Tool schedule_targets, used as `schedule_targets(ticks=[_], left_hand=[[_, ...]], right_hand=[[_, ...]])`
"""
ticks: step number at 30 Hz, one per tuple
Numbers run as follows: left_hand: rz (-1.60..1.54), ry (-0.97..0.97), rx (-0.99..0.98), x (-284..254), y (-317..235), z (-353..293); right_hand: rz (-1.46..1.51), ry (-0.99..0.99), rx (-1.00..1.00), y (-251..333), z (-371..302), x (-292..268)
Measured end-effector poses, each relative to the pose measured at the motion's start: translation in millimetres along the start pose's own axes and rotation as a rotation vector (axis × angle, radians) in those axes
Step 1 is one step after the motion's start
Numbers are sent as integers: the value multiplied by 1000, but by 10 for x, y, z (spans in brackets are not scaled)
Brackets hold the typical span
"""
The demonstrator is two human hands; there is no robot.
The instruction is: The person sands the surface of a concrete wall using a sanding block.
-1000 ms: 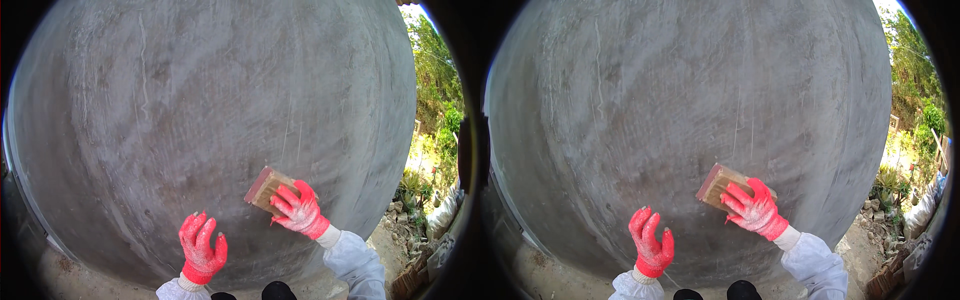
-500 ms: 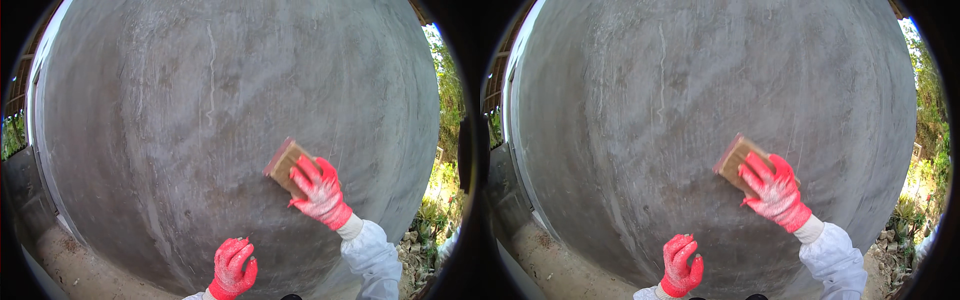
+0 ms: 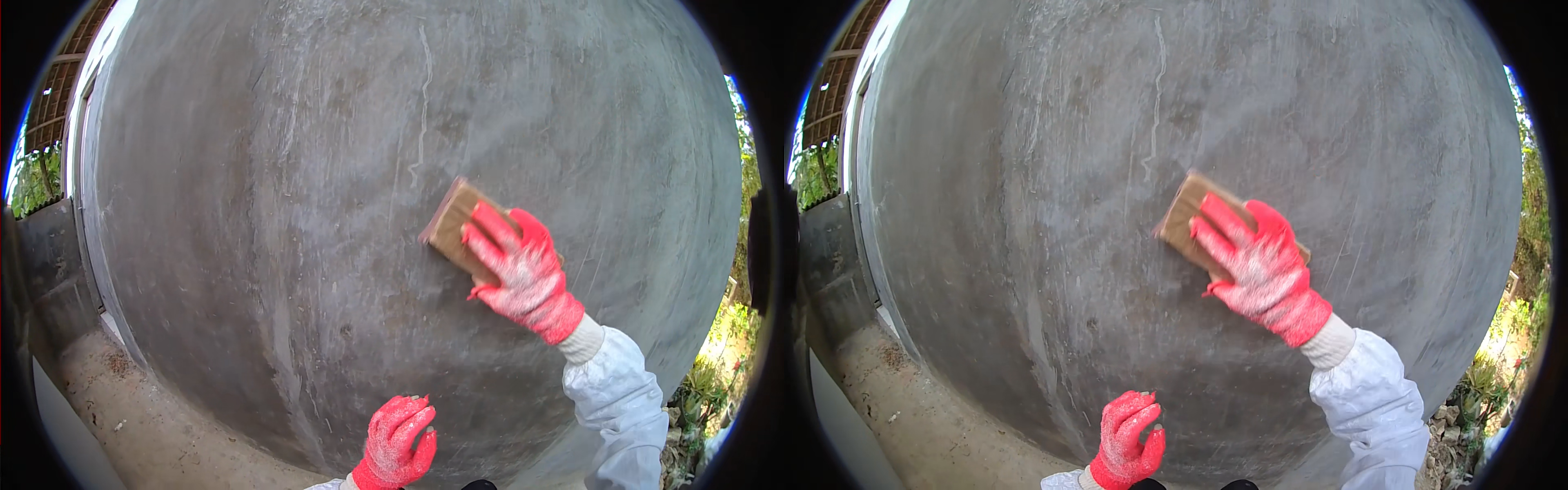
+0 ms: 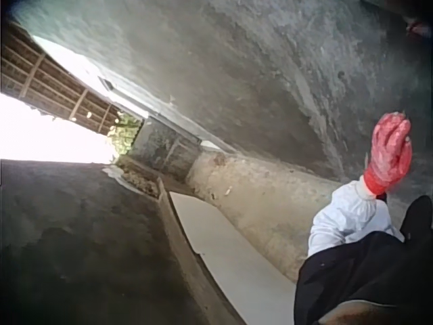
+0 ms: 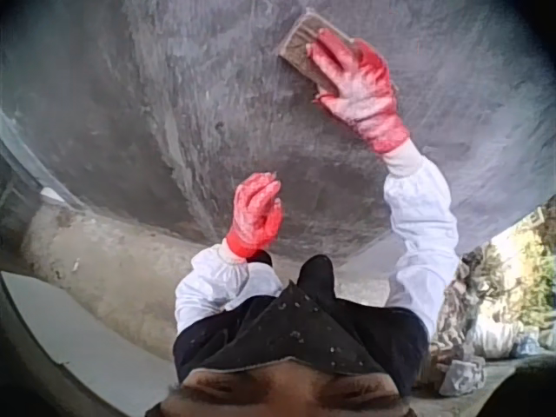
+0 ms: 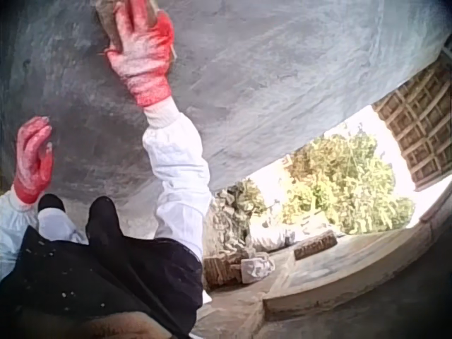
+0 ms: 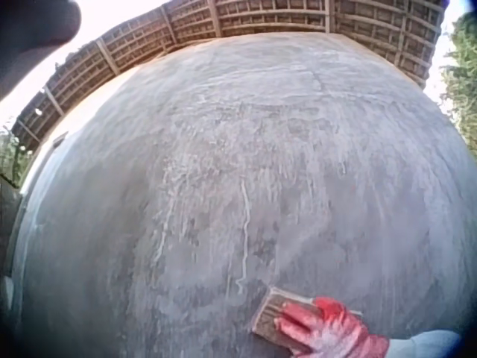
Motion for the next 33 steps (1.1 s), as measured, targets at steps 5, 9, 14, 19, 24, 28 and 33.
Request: schedule_targets(ticks=[5, 9, 14, 19, 24, 28, 33], left_hand=[[-36, 6, 45, -13, -4, -101], [-38, 45, -36, 3, 48, -147], [19, -40, -56, -189, 152, -193], [6, 22, -98, -242, 129, -286], [-21, -10, -107, -293, 116, -327], [42, -30, -127, -388, 151, -279], [28, -46, -195, -439, 147, -403]], right_hand=[[-8, 211, -327, 358, -15, 214], [-179, -314, 179, -706, 1161, -427], [-116, -184, 41, 297, 1012, 68], [31, 392, -580, 1395, 237, 1005], [-184, -228, -3, 161, 1788, 53], [-135, -289, 195, 182, 1958, -31], [-98, 278, -593, 2051, 317, 1331]])
Point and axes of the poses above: each hand's wrist, its own z-axis towards the middle knuckle, its own x-axis out of the palm, y = z × x, the point moved 4 cm from there along z, towards the middle knuckle, and after that the axes turned 3 degrees about -x, right-handed, at the moved point
